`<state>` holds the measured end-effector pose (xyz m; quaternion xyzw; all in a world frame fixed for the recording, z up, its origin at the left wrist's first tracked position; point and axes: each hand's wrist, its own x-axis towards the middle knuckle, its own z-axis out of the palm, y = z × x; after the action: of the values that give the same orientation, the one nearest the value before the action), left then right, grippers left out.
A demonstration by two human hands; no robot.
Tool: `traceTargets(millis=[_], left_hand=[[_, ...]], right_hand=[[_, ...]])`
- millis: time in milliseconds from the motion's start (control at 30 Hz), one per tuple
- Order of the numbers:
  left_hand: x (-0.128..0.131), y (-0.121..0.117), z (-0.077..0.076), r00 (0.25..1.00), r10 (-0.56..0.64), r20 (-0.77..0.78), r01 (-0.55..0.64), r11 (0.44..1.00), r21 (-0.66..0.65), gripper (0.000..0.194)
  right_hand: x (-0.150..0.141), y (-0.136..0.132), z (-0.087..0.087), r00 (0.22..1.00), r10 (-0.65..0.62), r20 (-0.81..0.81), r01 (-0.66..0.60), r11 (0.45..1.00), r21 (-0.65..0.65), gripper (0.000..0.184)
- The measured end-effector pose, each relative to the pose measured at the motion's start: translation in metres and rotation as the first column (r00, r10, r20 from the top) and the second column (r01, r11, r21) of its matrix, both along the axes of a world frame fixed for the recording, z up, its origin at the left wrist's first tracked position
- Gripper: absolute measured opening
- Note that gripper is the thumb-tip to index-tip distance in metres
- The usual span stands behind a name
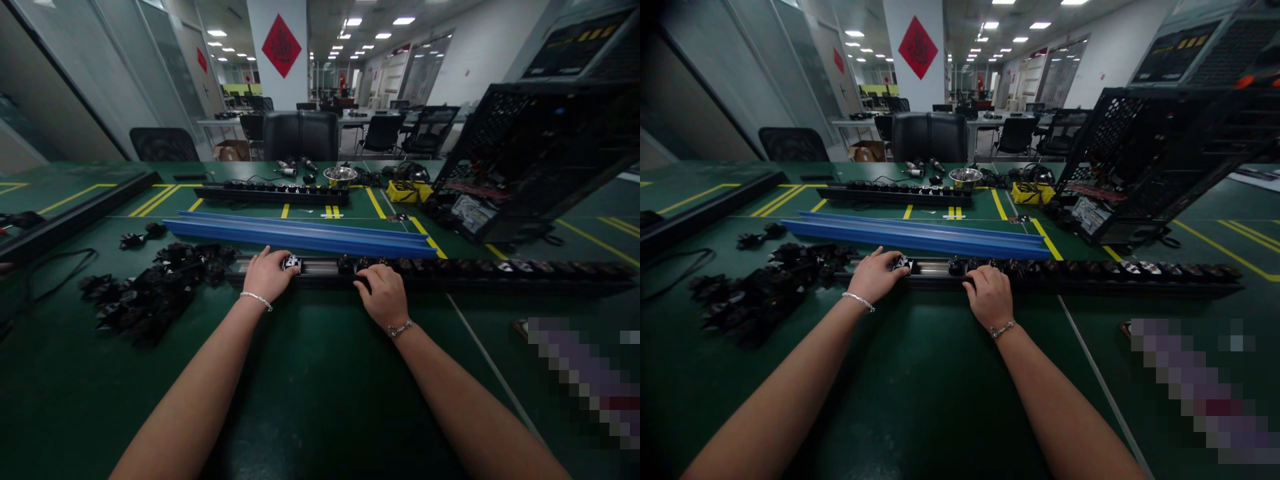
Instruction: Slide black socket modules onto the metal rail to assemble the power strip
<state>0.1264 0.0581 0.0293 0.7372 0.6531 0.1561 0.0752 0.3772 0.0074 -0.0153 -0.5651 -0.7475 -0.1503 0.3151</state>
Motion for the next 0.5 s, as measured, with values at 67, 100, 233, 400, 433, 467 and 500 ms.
traceTargets(millis=[67, 100, 233, 400, 433, 467, 500], left_hand=[[-0.003, 0.000, 0.000, 1.000, -0.002, -0.006, 0.002, 1.000, 0.004, 0.042], [-0.006, 0.001, 0.000, 1.000, 0.000, -0.008, 0.000, 1.000, 0.003, 0.042], [-0.016, 0.002, 0.000, 1.000, 0.022, -0.019, -0.023, 1.000, -0.011, 0.044], [-0.028, 0.004, -0.002, 0.998, 0.052, -0.023, -0.052, 0.999, -0.013, 0.043], [-0.029, 0.004, -0.002, 0.998, 0.056, -0.022, -0.056, 0.998, -0.015, 0.043], [-0.031, 0.004, -0.002, 0.998, 0.058, -0.021, -0.059, 0.998, -0.015, 0.043], [-0.033, 0.004, -0.002, 0.998, 0.060, -0.023, -0.060, 0.998, -0.013, 0.043]], right_hand=[[0.000, 0.000, 0.000, 1.000, -0.001, 0.001, 0.001, 1.000, 0.000, 0.013], [0.000, 0.000, 0.000, 1.000, 0.000, 0.000, 0.000, 1.000, 0.003, 0.013], [0.000, 0.000, 0.000, 1.000, 0.005, -0.014, -0.005, 1.000, 0.010, 0.013], [0.001, 0.001, -0.001, 1.000, 0.003, -0.018, -0.003, 1.000, 0.008, 0.013], [0.001, 0.001, -0.001, 1.000, 0.004, -0.013, -0.004, 1.000, 0.009, 0.013], [0.001, 0.001, -0.001, 1.000, 0.004, -0.008, -0.004, 1.000, 0.010, 0.013], [0.001, 0.001, -0.001, 1.000, 0.003, -0.004, -0.003, 1.000, 0.010, 0.013]])
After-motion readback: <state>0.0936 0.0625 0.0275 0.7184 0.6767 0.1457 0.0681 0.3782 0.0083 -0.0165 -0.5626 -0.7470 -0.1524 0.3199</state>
